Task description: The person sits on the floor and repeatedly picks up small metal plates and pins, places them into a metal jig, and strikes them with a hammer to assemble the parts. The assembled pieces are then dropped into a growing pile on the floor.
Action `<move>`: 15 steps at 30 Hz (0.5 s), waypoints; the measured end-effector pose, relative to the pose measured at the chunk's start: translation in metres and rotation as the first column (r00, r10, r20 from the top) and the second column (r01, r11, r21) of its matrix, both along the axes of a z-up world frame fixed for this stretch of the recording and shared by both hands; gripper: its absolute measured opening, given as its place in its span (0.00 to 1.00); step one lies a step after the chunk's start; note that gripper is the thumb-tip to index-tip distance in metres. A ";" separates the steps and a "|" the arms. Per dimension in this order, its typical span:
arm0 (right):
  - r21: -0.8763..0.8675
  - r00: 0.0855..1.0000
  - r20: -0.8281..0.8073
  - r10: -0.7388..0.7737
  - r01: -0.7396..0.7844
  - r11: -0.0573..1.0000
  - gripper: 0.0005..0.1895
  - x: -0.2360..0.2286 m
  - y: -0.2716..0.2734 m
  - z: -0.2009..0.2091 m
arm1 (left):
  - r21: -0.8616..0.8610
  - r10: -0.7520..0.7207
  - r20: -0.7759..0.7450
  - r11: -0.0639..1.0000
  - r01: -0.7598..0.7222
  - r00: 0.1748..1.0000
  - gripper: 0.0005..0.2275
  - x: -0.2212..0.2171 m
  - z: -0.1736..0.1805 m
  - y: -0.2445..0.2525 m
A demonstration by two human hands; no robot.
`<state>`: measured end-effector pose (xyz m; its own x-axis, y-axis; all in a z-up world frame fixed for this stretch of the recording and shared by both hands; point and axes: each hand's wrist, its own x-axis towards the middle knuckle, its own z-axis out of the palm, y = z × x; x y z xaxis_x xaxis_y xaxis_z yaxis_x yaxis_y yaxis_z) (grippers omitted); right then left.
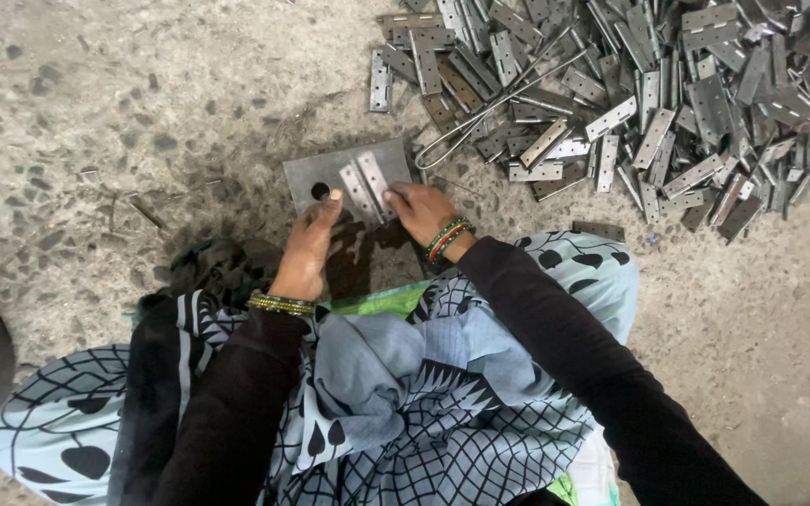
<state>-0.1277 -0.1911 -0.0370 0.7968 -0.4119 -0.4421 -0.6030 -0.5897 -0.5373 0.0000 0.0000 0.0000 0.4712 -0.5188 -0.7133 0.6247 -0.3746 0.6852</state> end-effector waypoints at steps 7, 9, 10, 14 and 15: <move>0.000 0.994 0.016 0.110 -0.110 0.994 0.32 0.009 -0.094 0.012 | -0.501 0.109 -0.206 0.842 -0.201 0.972 0.19 -0.004 0.039 -0.008; -0.489 0.999 0.026 0.031 -0.015 0.872 0.23 0.000 -0.165 0.008 | -0.462 0.125 -0.194 0.863 -0.203 0.973 0.16 -0.004 0.048 -0.009; -0.640 1.000 -0.012 0.010 -0.015 0.768 0.22 -0.008 -0.201 0.008 | -0.439 0.107 -0.179 0.881 -0.177 0.978 0.16 -0.003 0.053 -0.008; -0.712 0.947 -0.247 -0.204 -0.035 0.701 0.20 -0.049 -0.275 -0.015 | -0.387 0.088 -0.164 0.910 -0.146 0.982 0.16 -0.007 0.063 -0.010; -0.703 0.940 -0.267 -0.214 -0.039 0.710 0.21 -0.052 -0.280 -0.024 | -0.378 0.095 -0.171 0.913 -0.155 0.981 0.16 -0.007 0.063 -0.010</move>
<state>-0.1801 -0.4710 -0.0608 0.6143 -0.7593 -0.2146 -0.7265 -0.6504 0.2217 -0.0070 -0.0099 0.0628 0.4566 -0.7119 -0.5336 0.7528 -0.0105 0.6581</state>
